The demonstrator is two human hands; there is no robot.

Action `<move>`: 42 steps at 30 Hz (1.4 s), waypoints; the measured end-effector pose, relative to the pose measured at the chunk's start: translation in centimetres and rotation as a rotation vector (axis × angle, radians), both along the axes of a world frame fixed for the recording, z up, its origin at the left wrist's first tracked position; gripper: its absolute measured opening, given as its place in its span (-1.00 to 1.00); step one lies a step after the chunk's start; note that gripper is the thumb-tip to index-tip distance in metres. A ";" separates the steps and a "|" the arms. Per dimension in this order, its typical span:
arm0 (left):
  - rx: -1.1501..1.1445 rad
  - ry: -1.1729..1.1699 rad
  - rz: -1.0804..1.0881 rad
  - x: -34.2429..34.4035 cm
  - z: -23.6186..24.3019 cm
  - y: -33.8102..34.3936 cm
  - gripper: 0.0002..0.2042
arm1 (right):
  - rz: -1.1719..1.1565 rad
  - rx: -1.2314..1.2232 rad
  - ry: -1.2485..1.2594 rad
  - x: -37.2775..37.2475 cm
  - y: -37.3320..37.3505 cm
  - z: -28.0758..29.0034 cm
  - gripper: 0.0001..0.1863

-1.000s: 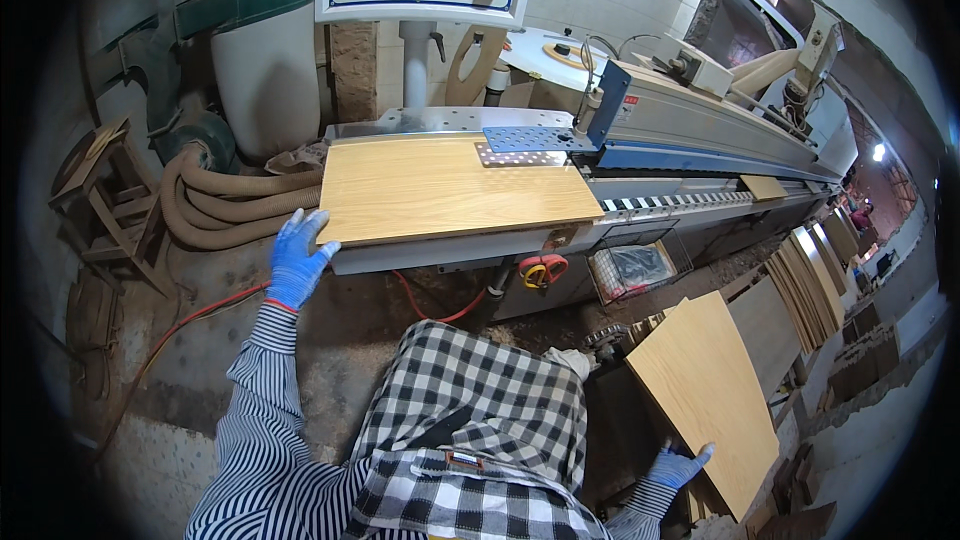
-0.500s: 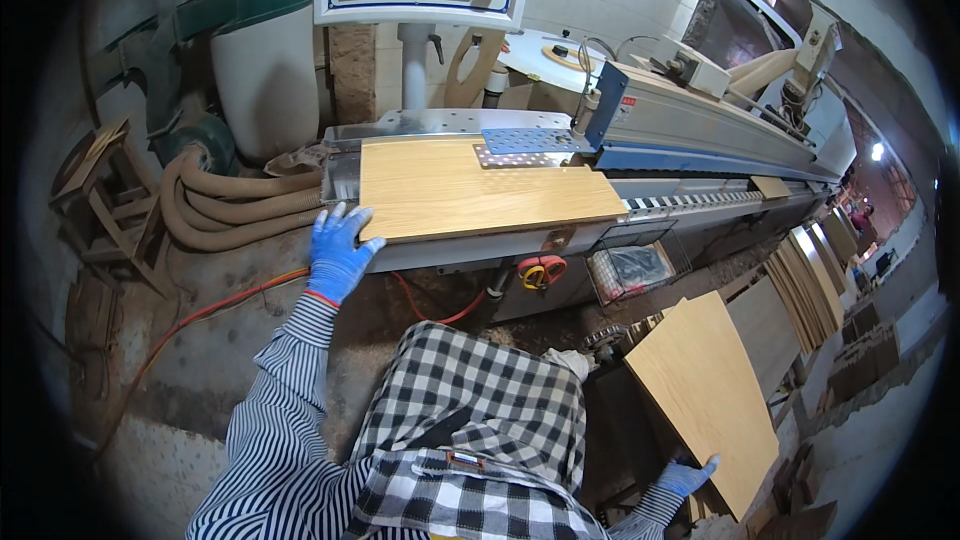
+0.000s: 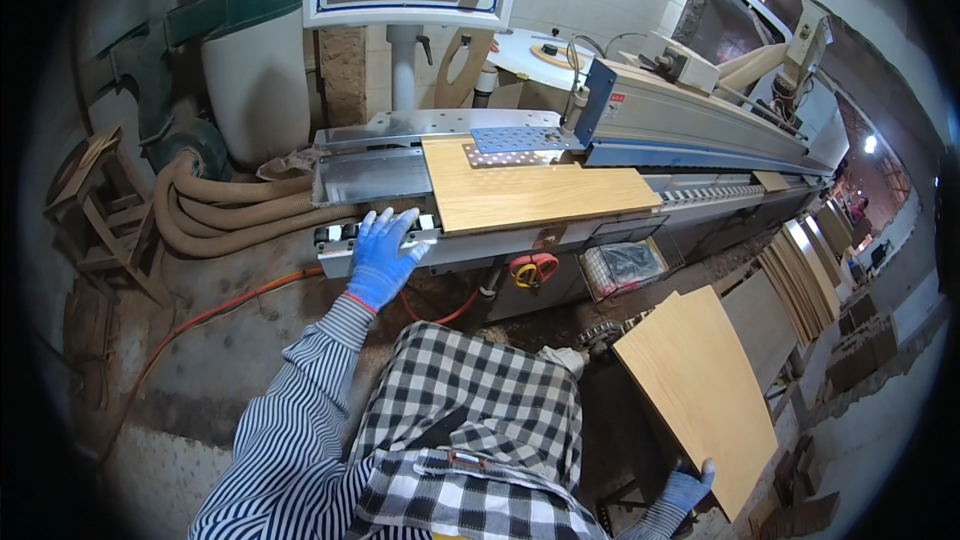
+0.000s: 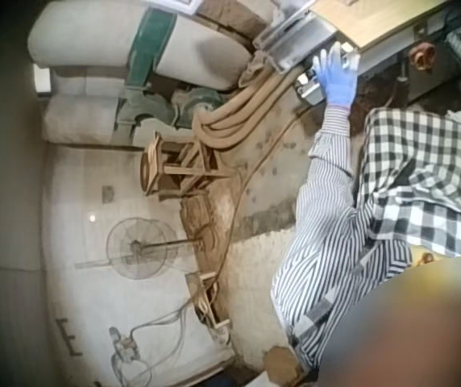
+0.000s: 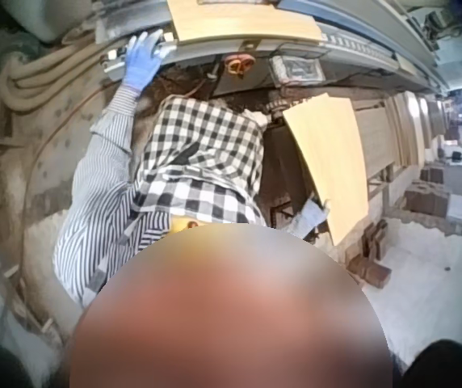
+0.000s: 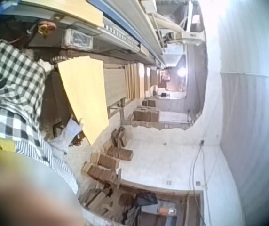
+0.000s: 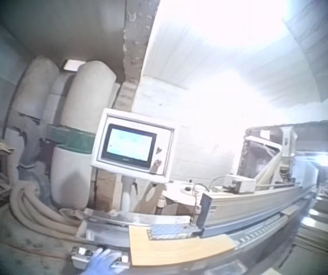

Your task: The person repeatedly places rectangular wooden boards onto a conveyor-fed sander, waits for the machine to process them, then removes and stacks the finished boards. The cycle repeats with multiple boards throughout the clip.

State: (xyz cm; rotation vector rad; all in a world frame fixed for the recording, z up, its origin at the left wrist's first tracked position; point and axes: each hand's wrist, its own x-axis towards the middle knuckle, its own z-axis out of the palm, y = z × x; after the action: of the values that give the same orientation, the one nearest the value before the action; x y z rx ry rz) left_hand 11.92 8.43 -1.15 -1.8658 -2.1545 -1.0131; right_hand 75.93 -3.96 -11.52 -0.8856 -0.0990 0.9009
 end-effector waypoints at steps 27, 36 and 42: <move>0.052 0.195 0.176 -4.6 -0.3 -14.4 -0.39 | 1.458 0.129 0.129 -40.2 18.4 7.7 -0.81; -0.031 0.129 0.308 -7.9 0.2 -9.2 -0.41 | 1.278 0.197 -0.369 -37.4 19.4 10.2 -0.47; -0.126 0.073 0.344 -8.3 0.9 -6.7 -0.36 | 0.514 0.004 -2.040 -22.8 24.7 8.9 -0.57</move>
State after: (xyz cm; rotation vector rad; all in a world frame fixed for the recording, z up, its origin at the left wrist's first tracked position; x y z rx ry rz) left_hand 3.63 1.70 -0.29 -1.4745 -2.4294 -0.7433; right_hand 53.17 20.75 -2.63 -1.4762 -2.1271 0.0840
